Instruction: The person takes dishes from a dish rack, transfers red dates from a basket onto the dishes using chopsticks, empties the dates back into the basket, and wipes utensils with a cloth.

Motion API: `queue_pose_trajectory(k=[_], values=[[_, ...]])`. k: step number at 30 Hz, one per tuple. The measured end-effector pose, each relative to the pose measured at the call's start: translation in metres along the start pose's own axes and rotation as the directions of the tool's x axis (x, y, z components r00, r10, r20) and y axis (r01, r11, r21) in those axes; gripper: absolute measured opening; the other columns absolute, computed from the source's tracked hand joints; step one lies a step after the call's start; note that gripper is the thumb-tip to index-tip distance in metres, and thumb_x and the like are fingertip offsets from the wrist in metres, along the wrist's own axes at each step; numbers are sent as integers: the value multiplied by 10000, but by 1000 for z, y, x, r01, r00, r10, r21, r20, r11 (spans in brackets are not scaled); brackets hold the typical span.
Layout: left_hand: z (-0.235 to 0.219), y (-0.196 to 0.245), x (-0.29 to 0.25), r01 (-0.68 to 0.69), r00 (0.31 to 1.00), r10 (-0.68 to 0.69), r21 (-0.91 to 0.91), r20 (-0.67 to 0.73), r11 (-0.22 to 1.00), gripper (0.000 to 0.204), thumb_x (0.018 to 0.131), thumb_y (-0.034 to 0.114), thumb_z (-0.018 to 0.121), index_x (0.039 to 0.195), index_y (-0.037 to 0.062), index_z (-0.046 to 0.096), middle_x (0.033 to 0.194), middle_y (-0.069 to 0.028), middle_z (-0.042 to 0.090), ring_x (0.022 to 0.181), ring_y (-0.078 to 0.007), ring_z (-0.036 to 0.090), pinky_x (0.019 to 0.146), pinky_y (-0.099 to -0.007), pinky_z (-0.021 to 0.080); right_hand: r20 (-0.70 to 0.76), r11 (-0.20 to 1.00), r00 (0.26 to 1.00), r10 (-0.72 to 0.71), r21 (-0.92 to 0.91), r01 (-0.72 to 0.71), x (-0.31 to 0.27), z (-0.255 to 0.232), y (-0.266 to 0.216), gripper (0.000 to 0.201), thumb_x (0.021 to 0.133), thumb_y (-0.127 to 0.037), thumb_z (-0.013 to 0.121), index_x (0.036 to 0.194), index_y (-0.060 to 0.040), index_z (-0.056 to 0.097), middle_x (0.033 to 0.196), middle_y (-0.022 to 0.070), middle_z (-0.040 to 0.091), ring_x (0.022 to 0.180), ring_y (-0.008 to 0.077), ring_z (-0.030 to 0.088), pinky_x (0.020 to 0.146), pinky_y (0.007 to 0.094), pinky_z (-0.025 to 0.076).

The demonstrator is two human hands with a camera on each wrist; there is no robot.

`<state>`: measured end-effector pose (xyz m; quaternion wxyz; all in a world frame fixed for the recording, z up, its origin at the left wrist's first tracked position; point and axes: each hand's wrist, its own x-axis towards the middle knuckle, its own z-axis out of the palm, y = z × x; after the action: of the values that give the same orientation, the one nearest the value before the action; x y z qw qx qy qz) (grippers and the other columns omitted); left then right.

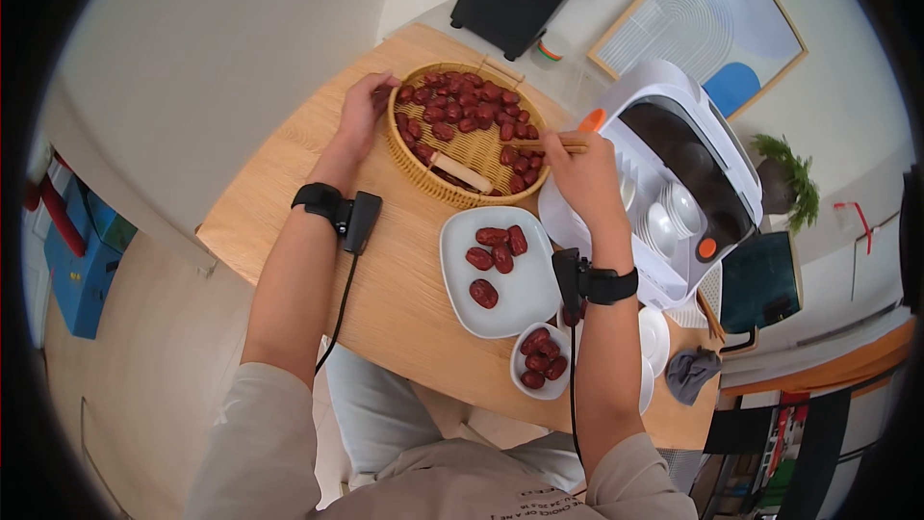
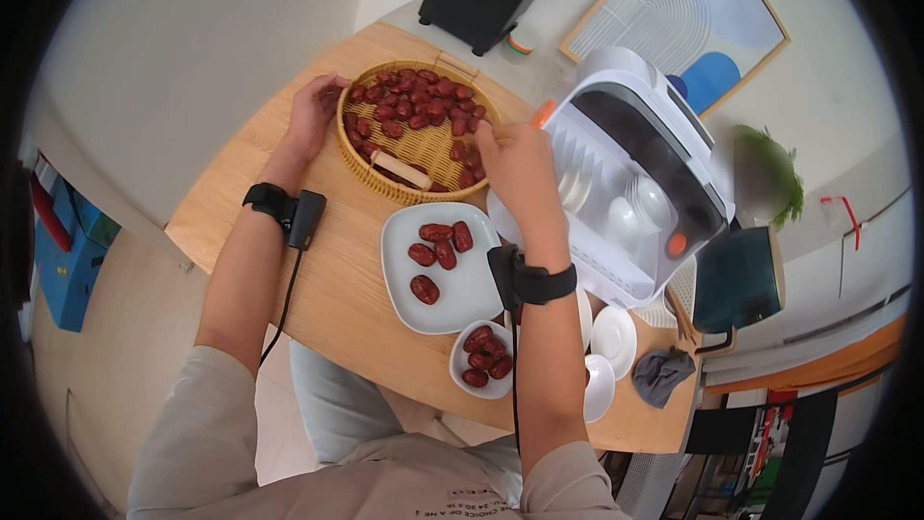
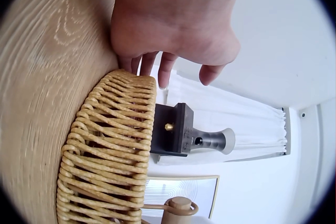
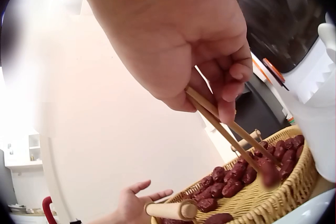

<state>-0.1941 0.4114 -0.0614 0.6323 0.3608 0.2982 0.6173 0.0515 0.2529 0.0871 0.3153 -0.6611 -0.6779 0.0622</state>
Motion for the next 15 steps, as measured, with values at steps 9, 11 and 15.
queue_pose_trajectory(k=[9, 11, 15], values=[[3, -1, -2, 1, 1000, -2, -39, -19, 999, 265, 913, 332, 566, 906, 75, 633, 949, -60, 635, 971, -175, 574, 945, -306, 411, 53, 997, 996, 72, 33, -73, -13, -22, -9, 347, 911, -276, 630, 822, 50, 712, 609, 95, 639, 565, 133, 576, 573, 286, 455], [3, -2, -1, -1, 1000, 1, -34, -13, 999, 278, 924, 339, 544, 913, 75, 632, 976, -64, 638, 993, -183, 573, 959, -312, 408, 45, 998, 999, 26, 54, -28, -17, -21, -8, 336, 912, -262, 633, 815, 51, 706, 610, 96, 639, 561, 134, 572, 570, 288, 453], [0, -2, 3, 11, 1000, -11, -13, 1, 1000, 293, 939, 338, 522, 932, 64, 628, 1014, -71, 639, 1010, -191, 574, 971, -319, 413, -33, 984, 984, -174, 28, 175, -34, -37, -7, 267, 912, -197, 636, 822, 49, 686, 645, 147, 629, 563, 244, 570, 562, 328, 448]])
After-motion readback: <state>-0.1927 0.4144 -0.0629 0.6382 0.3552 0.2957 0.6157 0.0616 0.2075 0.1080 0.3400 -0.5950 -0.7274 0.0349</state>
